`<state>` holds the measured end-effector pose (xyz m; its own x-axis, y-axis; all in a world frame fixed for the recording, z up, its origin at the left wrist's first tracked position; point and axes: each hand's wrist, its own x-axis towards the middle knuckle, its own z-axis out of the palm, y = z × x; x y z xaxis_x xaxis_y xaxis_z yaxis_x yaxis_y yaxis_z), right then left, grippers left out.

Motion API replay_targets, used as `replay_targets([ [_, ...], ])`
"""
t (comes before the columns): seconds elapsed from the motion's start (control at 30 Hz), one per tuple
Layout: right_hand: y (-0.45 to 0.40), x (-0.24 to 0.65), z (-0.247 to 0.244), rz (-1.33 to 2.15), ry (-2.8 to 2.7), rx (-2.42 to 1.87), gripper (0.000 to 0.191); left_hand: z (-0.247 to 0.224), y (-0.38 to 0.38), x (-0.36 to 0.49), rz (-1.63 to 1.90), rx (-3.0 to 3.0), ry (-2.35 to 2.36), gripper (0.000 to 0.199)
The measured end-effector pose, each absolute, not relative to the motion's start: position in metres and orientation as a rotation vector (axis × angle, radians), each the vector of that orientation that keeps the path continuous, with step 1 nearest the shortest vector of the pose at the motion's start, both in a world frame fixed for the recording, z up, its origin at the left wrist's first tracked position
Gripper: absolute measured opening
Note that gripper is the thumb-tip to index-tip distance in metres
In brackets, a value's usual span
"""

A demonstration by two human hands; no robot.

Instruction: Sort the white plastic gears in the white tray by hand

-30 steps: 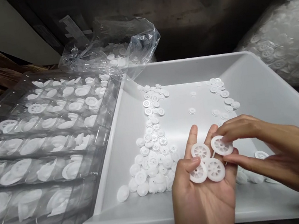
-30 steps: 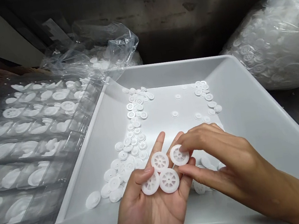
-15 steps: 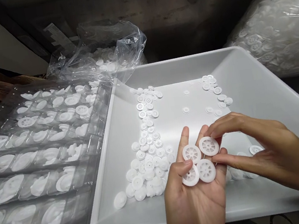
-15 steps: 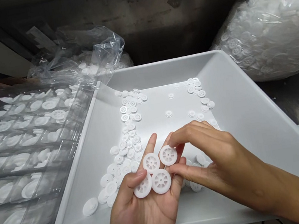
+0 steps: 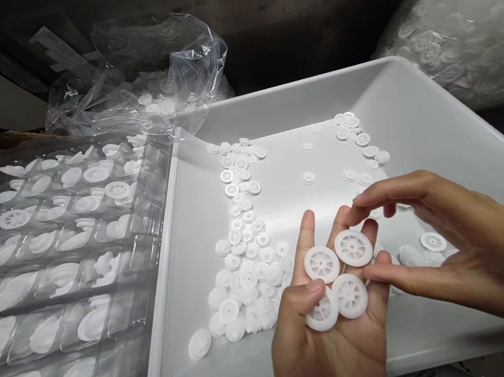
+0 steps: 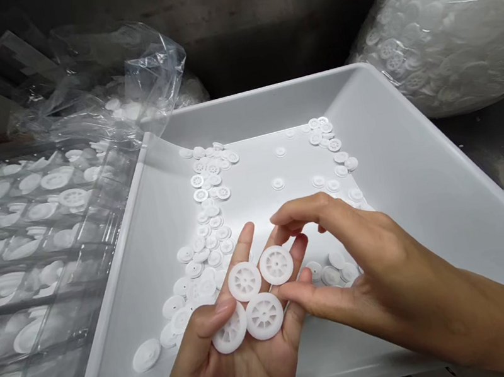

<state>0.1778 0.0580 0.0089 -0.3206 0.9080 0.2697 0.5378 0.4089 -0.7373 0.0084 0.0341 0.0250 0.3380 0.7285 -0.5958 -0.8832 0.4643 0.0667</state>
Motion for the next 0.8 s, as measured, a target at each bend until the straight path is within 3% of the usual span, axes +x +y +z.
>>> replay_targets([
  [0.2,0.054,0.181,0.013,0.734,-1.951,-1.179,0.03,0.025,0.033,0.008,1.075,-0.297,0.609,0.069],
  [0.37,0.053,0.183,0.01,0.755,-2.019,-1.179,0.044,0.023,0.031,0.009,1.082,-0.31,0.576,0.064],
  [0.57,0.054,0.181,0.008,0.792,-2.007,-1.164,0.035,0.025,0.032,0.01,1.079,-0.3,0.554,0.067],
  [0.7,0.065,0.191,0.014,1.05,-1.602,-1.182,0.016,0.022,0.03,0.008,1.072,-0.24,0.536,0.069],
  [0.8,0.082,0.203,0.011,1.239,-1.487,-1.244,0.023,0.015,0.028,0.008,1.083,-0.189,0.492,0.074],
])
